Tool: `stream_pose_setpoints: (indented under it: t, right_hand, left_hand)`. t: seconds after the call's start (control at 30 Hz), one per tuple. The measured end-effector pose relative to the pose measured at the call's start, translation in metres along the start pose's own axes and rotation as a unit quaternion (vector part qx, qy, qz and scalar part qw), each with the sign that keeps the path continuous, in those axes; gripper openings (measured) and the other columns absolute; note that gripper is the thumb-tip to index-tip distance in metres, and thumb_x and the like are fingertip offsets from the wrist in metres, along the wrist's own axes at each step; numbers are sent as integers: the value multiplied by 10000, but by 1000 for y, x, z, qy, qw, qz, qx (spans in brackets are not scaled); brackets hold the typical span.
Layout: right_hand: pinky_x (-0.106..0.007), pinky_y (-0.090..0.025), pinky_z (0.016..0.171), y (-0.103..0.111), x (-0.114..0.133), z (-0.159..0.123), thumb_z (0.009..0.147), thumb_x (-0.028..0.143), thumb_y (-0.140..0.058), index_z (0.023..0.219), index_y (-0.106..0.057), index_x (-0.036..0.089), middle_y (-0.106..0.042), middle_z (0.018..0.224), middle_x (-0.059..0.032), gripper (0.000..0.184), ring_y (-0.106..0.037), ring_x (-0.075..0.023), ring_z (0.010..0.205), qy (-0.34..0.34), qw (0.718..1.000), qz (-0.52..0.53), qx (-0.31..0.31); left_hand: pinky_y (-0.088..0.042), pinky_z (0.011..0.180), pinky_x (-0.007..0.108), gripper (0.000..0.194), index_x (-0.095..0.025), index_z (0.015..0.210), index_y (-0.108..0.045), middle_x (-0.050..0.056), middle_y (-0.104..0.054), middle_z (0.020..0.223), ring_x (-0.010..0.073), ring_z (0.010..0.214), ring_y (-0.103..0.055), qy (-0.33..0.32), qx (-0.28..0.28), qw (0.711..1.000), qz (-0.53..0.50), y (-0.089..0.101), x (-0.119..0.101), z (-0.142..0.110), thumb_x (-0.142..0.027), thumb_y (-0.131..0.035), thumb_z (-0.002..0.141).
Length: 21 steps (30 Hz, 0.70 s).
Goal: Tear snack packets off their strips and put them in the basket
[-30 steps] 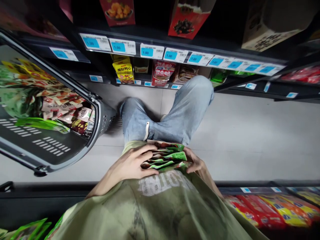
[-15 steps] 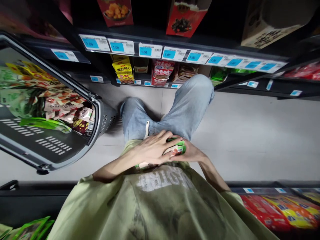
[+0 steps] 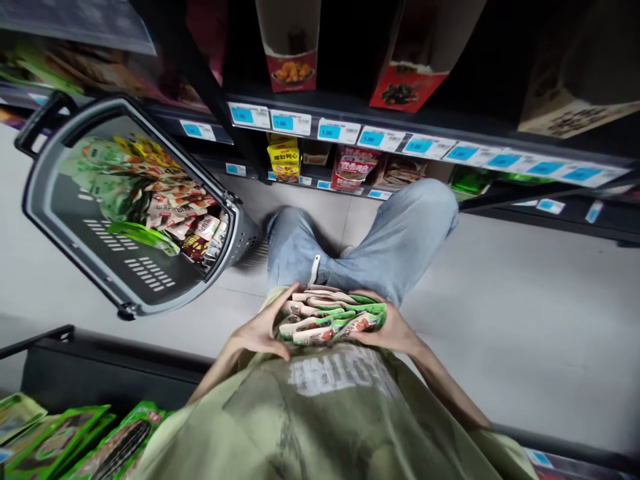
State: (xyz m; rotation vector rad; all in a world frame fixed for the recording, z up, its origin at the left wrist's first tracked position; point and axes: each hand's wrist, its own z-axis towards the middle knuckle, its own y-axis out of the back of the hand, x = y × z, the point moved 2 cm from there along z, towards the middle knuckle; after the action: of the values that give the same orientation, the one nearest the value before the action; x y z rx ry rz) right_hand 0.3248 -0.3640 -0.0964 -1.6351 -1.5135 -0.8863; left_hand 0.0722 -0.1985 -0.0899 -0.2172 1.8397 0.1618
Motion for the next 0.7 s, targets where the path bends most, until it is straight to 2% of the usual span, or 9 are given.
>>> stream_pose_setpoints:
  t: [0.07, 0.17, 0.23, 0.33, 0.43, 0.47, 0.53, 0.63, 0.7]
  right_hand:
    - [-465, -498, 1002, -1, -2, -5, 629, 259, -852, 1312, -488, 319, -635, 1218, -57, 776, -622, -309, 1094, -6, 1000, 11, -9]
    - [-477, -498, 1005, 0, -3, -12, 611, 244, -862, 1322, -489, 291, -626, 1236, -82, 805, -617, -329, 1106, -3, 1000, 11, -19]
    - [-482, -516, 978, 5, -4, -16, 589, 239, -873, 1312, -504, 270, -631, 1229, -92, 812, -620, -341, 1097, 0, 999, 5, -44]
    - [-498, -529, 954, 12, -7, -23, 558, 245, -891, 1269, -541, 276, -650, 1196, -78, 793, -631, -351, 1071, 9, 995, -3, -104]
    - [-521, -478, 1023, 9, -10, -30, 561, 248, -895, 1277, -533, 296, -625, 1245, -67, 803, -595, -350, 1137, 17, 992, -9, -123]
    - [-525, -445, 1059, 6, -12, -32, 574, 248, -891, 1280, -531, 301, -609, 1272, -65, 793, -570, -347, 1177, 15, 993, -7, -116]
    - [-528, -403, 1096, -2, -16, -37, 600, 251, -881, 1275, -532, 303, -595, 1294, -64, 761, -538, -338, 1221, 10, 994, 21, -111]
    - [-515, -424, 1075, -10, -24, -45, 586, 260, -892, 1326, -466, 284, -560, 1336, -81, 854, -532, -324, 1232, 10, 980, 96, -171]
    - [-495, -443, 1056, -13, -29, -49, 576, 267, -897, 1340, -443, 248, -562, 1329, -102, 889, -551, -315, 1212, 11, 968, 123, -217]
  left_hand:
    - [-289, 1131, 564, 1367, -248, 1531, 69, 237, -164, 1572, 364, 1438, -250, 11, -71, 997, -32, -21, 6, 1, -483, -860, 558]
    - [-320, 1135, 524, 1154, -266, 1525, 24, 187, -225, 1565, 307, 1422, -315, 15, -116, 992, -50, -44, -3, 21, -412, -768, 698]
    - [-332, 1142, 496, 1045, -258, 1518, -49, 152, -283, 1544, 276, 1400, -360, 3, -113, 993, -26, -49, -17, 38, -389, -726, 732]
    - [-346, 1146, 472, 1008, -237, 1479, -210, 129, -376, 1484, 269, 1371, -396, -29, -81, 995, 46, -49, -34, 60, -407, -781, 667]
    - [-338, 1153, 479, 968, -216, 1407, -366, 140, -406, 1457, 297, 1371, -388, -52, -63, 993, 83, -45, -34, 71, -449, -837, 595]
    - [-343, 1150, 478, 986, -212, 1414, -361, 147, -400, 1467, 306, 1371, -390, -47, -62, 994, 70, -43, -29, 72, -458, -843, 589]
    - [-404, 1113, 454, 1043, -216, 1480, -242, 154, -418, 1466, 307, 1338, -442, -14, -56, 998, 22, -40, -17, 72, -461, -814, 644]
    - [-536, 971, 402, 994, -245, 1527, -62, 135, -537, 1377, 289, 1204, -580, 48, -17, 998, -32, -41, -4, 68, -423, -703, 789]
    - [-553, 938, 422, 946, -229, 1513, -168, 135, -586, 1322, 314, 1157, -609, 62, -17, 996, -59, -44, -4, 68, -403, -725, 769]
